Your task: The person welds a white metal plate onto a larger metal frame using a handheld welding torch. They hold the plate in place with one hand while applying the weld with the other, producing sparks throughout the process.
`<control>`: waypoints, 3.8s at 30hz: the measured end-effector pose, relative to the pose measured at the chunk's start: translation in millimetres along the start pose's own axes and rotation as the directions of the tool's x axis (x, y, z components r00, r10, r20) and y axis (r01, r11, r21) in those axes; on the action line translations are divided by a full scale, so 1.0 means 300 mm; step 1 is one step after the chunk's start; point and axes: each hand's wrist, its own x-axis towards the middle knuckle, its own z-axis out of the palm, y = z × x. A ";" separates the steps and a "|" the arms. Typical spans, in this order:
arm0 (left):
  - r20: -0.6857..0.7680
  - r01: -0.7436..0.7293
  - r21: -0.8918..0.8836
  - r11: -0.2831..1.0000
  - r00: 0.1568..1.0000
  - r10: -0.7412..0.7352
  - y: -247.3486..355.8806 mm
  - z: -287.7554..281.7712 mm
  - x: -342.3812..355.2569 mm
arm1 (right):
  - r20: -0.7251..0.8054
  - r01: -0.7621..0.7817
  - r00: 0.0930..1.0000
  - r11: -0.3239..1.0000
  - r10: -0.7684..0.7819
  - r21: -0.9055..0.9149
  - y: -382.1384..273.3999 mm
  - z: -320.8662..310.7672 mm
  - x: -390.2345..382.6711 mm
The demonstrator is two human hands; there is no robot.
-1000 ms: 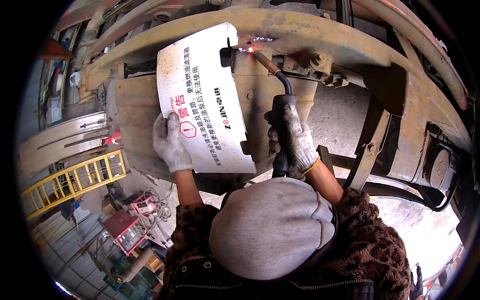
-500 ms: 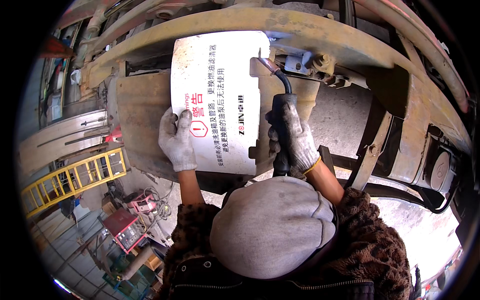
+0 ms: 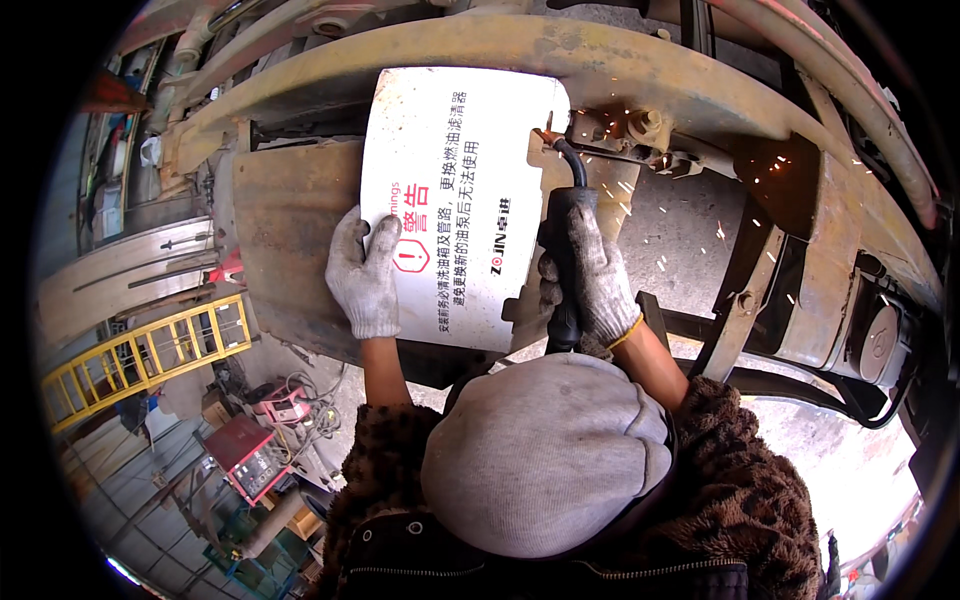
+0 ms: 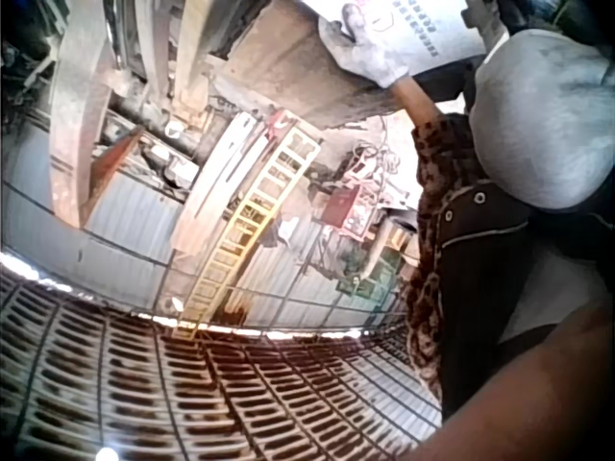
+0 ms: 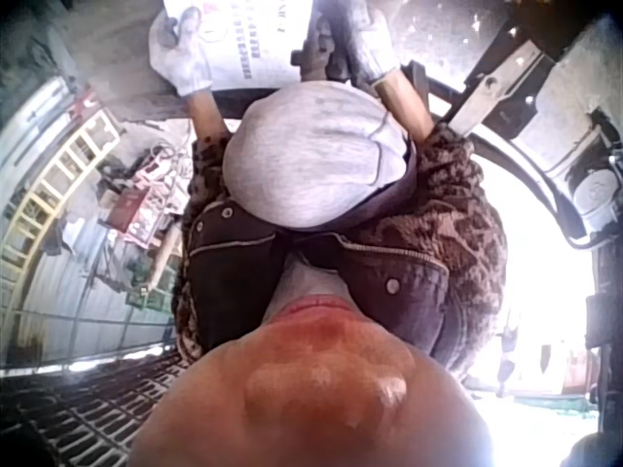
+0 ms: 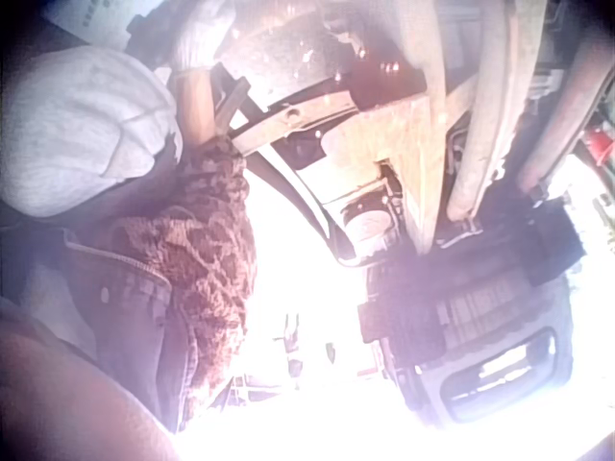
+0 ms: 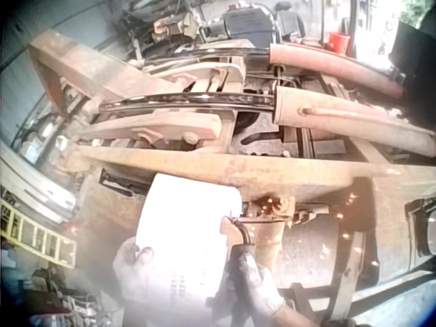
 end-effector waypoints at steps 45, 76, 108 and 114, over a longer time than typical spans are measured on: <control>-0.035 0.063 -0.057 0.996 0.997 -0.065 0.007 0.025 -0.038 | -0.050 0.020 0.999 0.999 -0.021 -0.028 -0.012 0.010 -0.013; -0.036 0.034 -0.004 0.999 0.999 -0.034 0.029 0.034 -0.037 | -0.093 0.106 0.990 0.993 -0.110 -0.050 -0.009 0.022 -0.016; -0.308 0.190 -0.559 0.807 0.856 -0.415 -0.097 -0.211 -0.213 | 0.155 0.077 0.986 0.993 -0.064 -0.084 -0.033 -0.015 -0.142; -0.397 0.145 -0.672 0.726 0.757 -0.519 -0.110 -0.377 -0.337 | -0.106 0.220 0.961 0.939 -0.255 -0.266 -0.041 0.200 -0.239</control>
